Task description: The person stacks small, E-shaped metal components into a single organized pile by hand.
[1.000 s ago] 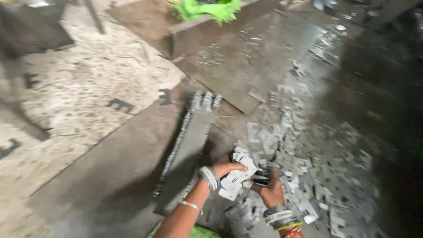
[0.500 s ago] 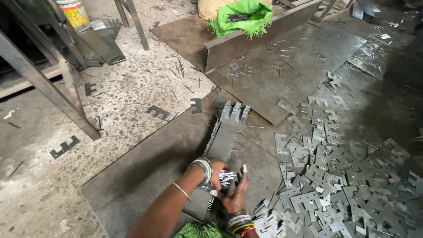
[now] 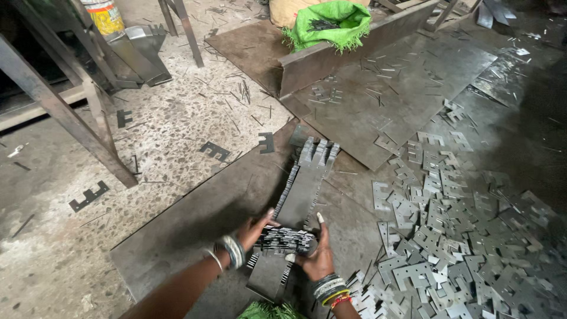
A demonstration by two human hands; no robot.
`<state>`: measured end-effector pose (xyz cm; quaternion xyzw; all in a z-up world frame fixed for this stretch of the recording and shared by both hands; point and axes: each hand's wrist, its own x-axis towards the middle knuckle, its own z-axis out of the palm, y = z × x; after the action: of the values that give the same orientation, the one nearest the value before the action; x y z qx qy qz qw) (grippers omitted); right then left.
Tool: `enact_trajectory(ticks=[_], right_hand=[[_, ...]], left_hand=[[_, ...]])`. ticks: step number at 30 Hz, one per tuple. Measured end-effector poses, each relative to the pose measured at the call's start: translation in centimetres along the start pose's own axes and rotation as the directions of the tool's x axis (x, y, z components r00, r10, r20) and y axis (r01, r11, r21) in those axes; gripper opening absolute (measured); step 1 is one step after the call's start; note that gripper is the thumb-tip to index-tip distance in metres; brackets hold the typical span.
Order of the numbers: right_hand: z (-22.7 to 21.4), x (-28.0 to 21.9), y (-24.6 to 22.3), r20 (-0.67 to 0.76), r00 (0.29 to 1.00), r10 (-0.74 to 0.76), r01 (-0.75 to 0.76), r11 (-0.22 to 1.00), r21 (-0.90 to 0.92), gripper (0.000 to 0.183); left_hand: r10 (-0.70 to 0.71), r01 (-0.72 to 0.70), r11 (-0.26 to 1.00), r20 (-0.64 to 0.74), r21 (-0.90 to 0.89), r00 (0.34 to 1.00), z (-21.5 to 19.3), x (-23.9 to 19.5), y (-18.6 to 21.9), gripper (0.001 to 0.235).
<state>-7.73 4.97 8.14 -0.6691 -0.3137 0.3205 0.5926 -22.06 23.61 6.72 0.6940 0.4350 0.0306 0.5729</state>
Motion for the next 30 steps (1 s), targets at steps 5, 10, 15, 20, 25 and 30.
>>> enact_trajectory(ticks=[5, 10, 15, 20, 25, 30], right_hand=[[2.0, -0.6, 0.7, 0.044, 0.948, -0.315, 0.318, 0.932, -0.175, 0.135], [2.7, -0.2, 0.8, -0.097, 0.981, -0.166, 0.150, 0.977, -0.154, 0.138], [3.4, -0.7, 0.7, 0.020, 0.986, -0.164, 0.162, 0.986, 0.049, 0.128], [2.8, -1.1, -0.3, -0.054, 0.904, -0.424, 0.384, 0.861, -0.335, 0.132], [1.8, -1.3, 0.0, -0.013, 0.999, 0.044, -0.044, 0.999, 0.004, 0.140], [2.3, -2.0, 1.4, 0.028, 0.933, -0.360, 0.330, 0.817, -0.472, 0.139]], left_hand=[[0.258, -0.337, 0.885, -0.267, -0.321, 0.929, 4.3, 1.7, -1.8, 0.081], [0.172, -0.205, 0.867, -0.113, -0.454, 0.979, 2.0, 2.7, 0.3, 0.087], [0.150, -0.090, 0.862, 0.081, -0.499, 0.985, 0.5, 0.9, 2.3, 0.092], [0.141, -0.013, 0.786, 0.160, -0.618, 0.977, 1.0, 0.7, 2.3, 0.093], [0.131, -0.024, 0.754, 0.115, -0.656, 0.985, 1.5, 1.2, 0.3, 0.093], [0.170, -0.183, 0.905, -0.068, -0.384, 0.983, 2.5, 1.8, -0.5, 0.086]])
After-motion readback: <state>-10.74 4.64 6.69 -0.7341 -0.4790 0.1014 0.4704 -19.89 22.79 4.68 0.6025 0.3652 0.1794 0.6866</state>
